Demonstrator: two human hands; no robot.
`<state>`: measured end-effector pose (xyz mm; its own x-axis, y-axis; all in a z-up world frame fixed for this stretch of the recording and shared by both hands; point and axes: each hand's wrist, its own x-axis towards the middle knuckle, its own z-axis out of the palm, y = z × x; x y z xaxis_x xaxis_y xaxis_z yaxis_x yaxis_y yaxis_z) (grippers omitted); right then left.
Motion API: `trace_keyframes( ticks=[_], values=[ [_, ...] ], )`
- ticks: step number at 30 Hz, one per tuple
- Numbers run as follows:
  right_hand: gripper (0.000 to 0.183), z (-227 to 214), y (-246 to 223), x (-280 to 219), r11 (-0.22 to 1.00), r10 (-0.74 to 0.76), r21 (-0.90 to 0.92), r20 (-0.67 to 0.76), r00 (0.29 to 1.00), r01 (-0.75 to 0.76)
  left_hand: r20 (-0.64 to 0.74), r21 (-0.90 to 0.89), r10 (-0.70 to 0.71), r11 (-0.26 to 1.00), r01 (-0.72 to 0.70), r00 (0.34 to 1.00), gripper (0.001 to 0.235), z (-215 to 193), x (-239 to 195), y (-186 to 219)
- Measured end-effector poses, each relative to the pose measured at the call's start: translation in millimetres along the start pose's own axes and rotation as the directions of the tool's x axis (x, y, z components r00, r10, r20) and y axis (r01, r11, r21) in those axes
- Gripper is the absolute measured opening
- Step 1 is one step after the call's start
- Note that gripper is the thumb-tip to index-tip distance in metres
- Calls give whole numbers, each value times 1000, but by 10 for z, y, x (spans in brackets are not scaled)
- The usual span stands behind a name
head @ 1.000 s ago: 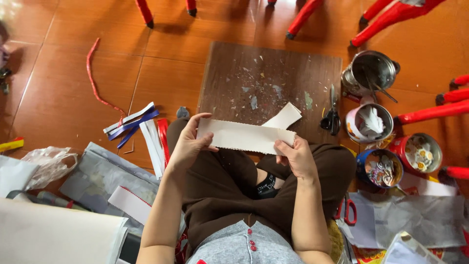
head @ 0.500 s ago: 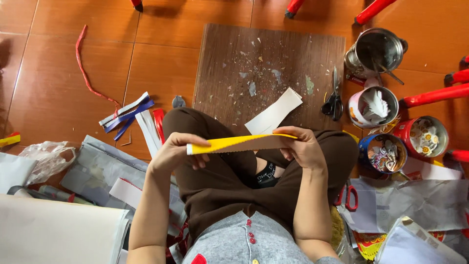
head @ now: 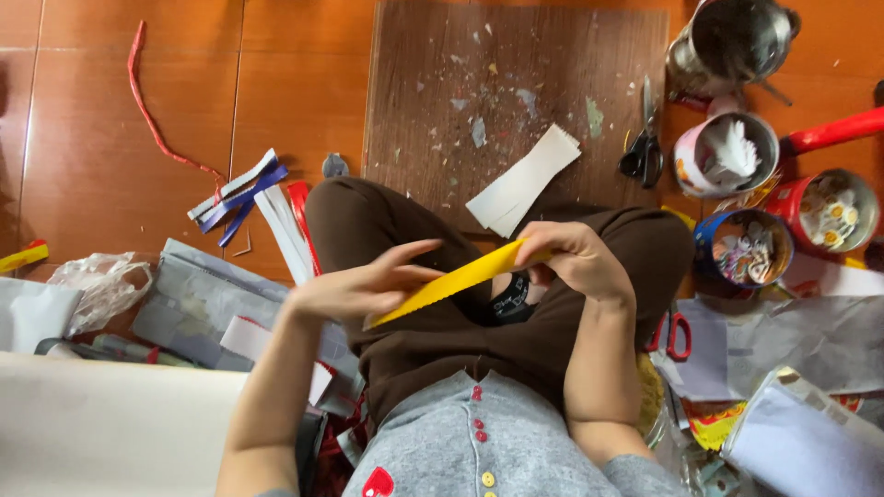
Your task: Cutting strips of yellow paper with scissors and folding them for a craft project
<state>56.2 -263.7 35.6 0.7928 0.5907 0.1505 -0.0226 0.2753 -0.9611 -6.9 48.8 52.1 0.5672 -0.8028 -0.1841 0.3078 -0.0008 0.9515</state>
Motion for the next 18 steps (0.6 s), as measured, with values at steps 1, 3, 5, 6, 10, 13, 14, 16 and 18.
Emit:
trace_keyframes(
  ticks=[1,3,5,6,10,13,14,16,18],
  values=[
    [47,52,7,17,1000,26,-4,66,997,-25,2,27,-24,999,24,1000,72,56,158,-80],
    [49,112,-39,23,999,45,-17,77,996,-44,-37,-48,-54,997,52,998,43,188,372,-175],
    [50,104,-78,-6,998,49,-36,86,995,-46,-70,-106,-82,992,74,994,29,260,515,-288],
    [50,84,-79,-34,997,68,-46,82,994,-65,-49,-190,-129,975,118,990,26,250,530,-347],
    [49,36,28,-64,996,94,-19,62,994,-93,-51,-339,-206,924,177,977,20,252,566,-551],
    [45,29,66,-18,997,82,-17,67,994,-81,-81,-364,-248,909,202,965,18,261,532,-605],
    [45,29,85,-17,996,84,-14,59,995,-83,-74,-366,-252,907,209,965,18,271,526,-596],
    [44,22,123,-17,997,76,-22,50,996,-75,-94,-384,-275,897,220,957,16,290,523,-582],
    [43,14,162,-18,994,106,-29,21,994,-106,-147,-374,-283,903,211,948,15,300,561,-636]
  ],
)
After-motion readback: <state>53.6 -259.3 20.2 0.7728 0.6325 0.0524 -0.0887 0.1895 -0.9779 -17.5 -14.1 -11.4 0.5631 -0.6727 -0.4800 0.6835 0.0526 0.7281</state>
